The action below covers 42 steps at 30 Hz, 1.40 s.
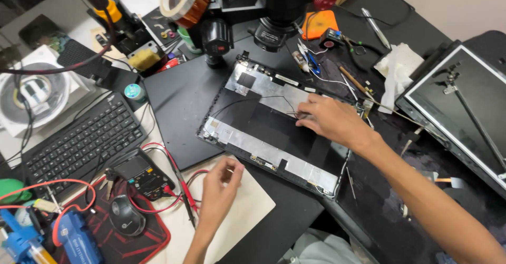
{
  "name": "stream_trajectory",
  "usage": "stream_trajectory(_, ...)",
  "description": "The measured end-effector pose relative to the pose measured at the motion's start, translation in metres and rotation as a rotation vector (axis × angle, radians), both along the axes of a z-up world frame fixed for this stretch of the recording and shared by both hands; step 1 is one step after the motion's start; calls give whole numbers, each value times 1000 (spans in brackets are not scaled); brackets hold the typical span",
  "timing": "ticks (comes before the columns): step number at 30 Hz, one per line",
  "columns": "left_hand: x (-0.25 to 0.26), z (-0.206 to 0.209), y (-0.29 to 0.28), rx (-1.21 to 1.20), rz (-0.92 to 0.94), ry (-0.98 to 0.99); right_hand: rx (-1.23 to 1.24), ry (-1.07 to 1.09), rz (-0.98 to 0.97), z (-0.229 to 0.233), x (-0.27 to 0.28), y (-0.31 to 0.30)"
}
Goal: The person disassembles a laptop by removing the motherboard and then uses a screwdriver to remove screws from the laptop's internal frame. They carefully detach various components and wires from the chassis.
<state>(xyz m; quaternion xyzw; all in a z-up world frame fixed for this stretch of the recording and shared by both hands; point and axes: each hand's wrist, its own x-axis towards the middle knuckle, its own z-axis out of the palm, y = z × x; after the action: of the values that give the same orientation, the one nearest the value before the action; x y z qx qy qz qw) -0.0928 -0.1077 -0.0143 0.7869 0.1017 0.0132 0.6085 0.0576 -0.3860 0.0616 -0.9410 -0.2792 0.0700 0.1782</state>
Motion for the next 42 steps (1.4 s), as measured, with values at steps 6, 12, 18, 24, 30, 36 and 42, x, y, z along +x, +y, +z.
stream_trajectory(6,2,4,-9,-346,-194,259,94,-83,-41,-6,-17,11)
stream_trajectory(12,9,9,-21,-388,-238,408,172,-512,-8,47,-19,22)
stream_trajectory(18,11,-3,-30,-677,-240,406,387,-719,96,80,-6,23)
stream_trajectory(24,8,-1,-39,-825,-159,381,949,181,-102,94,14,38)
stream_trajectory(30,-1,-4,-45,-899,-95,323,1102,698,-273,54,36,31)
stream_trajectory(36,-4,-4,-48,-932,9,232,627,281,-221,-16,48,20)
stream_trajectory(42,-10,-17,-44,-859,74,157,461,134,-128,-17,44,23)
